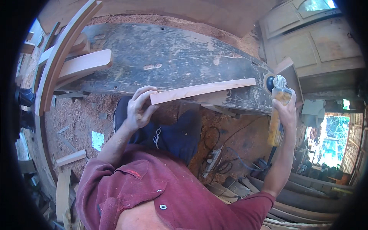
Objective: The person sands a wood piece using a power sander, walks across the workshop to retrieve glue, and then applies glue to a wood joint while assembling several wood pieces on a workbench.
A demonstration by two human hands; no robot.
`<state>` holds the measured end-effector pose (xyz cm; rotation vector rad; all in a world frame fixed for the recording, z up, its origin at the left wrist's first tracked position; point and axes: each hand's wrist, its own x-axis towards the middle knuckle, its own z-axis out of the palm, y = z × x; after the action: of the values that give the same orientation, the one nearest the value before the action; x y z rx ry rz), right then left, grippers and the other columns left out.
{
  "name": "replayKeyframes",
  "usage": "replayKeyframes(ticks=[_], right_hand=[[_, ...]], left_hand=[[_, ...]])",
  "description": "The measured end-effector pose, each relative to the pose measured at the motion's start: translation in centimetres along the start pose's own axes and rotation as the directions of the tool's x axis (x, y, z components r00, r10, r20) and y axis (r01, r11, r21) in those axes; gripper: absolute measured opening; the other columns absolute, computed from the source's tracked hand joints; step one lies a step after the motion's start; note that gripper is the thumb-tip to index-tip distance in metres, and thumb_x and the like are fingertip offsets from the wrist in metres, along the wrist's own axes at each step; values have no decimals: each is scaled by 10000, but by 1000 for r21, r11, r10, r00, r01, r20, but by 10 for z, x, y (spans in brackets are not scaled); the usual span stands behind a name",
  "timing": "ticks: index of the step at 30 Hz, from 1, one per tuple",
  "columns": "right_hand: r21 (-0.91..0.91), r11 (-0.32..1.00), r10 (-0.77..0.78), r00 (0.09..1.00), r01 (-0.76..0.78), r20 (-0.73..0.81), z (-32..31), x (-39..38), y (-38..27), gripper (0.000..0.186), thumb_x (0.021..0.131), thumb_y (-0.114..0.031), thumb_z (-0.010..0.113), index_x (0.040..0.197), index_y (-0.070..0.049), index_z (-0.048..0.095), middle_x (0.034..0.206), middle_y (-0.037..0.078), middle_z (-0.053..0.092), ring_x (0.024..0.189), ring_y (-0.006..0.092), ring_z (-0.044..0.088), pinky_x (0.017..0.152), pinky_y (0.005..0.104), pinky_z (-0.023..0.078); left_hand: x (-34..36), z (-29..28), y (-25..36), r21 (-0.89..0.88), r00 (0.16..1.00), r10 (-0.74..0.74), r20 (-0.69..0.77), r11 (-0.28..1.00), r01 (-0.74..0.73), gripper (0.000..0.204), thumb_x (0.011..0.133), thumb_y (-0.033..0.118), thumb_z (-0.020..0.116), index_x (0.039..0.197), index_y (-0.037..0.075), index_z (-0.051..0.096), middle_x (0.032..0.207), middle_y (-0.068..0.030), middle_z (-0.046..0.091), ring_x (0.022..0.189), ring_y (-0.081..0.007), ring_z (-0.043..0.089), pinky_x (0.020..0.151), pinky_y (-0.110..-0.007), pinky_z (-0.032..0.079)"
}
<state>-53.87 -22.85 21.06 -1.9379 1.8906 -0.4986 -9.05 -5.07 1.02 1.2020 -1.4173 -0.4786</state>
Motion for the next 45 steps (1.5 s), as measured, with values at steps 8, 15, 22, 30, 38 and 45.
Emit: replayKeyframes(ticks=[8, 15, 22, 30, 38, 45], right_hand=[[303, 917, -365, 851, 259, 378, 79, -111, -149, 983, 805, -154, 784, 1604, -99, 214, 1362, 248, 627, 1226, 344, 661, 1064, 443, 514], [32, 926, -320, 735, 377, 597, 102, -133, -221, 979, 812, -202, 813, 1578, -122, 209, 1274, 296, 642, 1187, 466, 648, 1036, 499, 530], [-13, 953, -255, 827, 302, 501, 87, -105, -179, 948, 812, -228, 797, 1569, -163, 230, 1302, 287, 637, 1222, 443, 642, 1079, 483, 508], [-31, 997, -59, 931, 75, 359, 40, -48, -104, 918, 776, -239, 779, 1558, -140, 308, 1354, 237, 630, 1229, 375, 656, 1094, 446, 476], [129, 990, -72, 980, 48, 184, 9, 28, -4, 866, 803, -237, 764, 1539, -76, 338, 1240, 166, 659, 1093, 267, 656, 992, 380, 507], [31, 991, -132, 990, 131, 52, 20, -32, -40, 880, 829, -188, 737, 1578, -88, 288, 1262, 198, 671, 1149, 295, 672, 1002, 402, 526]], left_hand=[[-9, 8, -6, -74, 998, -48, -42, 996, 44, 411, 836, 49, 789, 1230, 21, 671, 1299, -175, 659, 983, -295, 752, 788, -360, 619], [0, 3, -6, -37, 998, 54, -44, 998, -56, 392, 828, 28, 754, 1213, 20, 679, 1276, -175, 666, 1006, -324, 744, 785, -386, 616], [7, -9, -3, 7, 995, 58, 86, 998, -59, 398, 807, 55, 774, 1183, -31, 673, 1219, -188, 683, 1094, -342, 696, 912, -409, 561], [13, -16, 4, 86, 987, 69, 145, 993, -82, 416, 795, 67, 805, 1180, -5, 665, 1215, -182, 688, 1082, -352, 708, 882, -401, 587], [16, -18, 10, 102, 990, 20, 136, 994, -34, 397, 806, 74, 810, 1171, -2, 672, 1213, -183, 691, 1076, -353, 714, 869, -396, 593], [4, -6, 3, 16, 998, 7, 63, 1000, -8, 420, 809, 59, 784, 1201, -14, 654, 1242, -214, 677, 1122, -378, 688, 933, -419, 554]])
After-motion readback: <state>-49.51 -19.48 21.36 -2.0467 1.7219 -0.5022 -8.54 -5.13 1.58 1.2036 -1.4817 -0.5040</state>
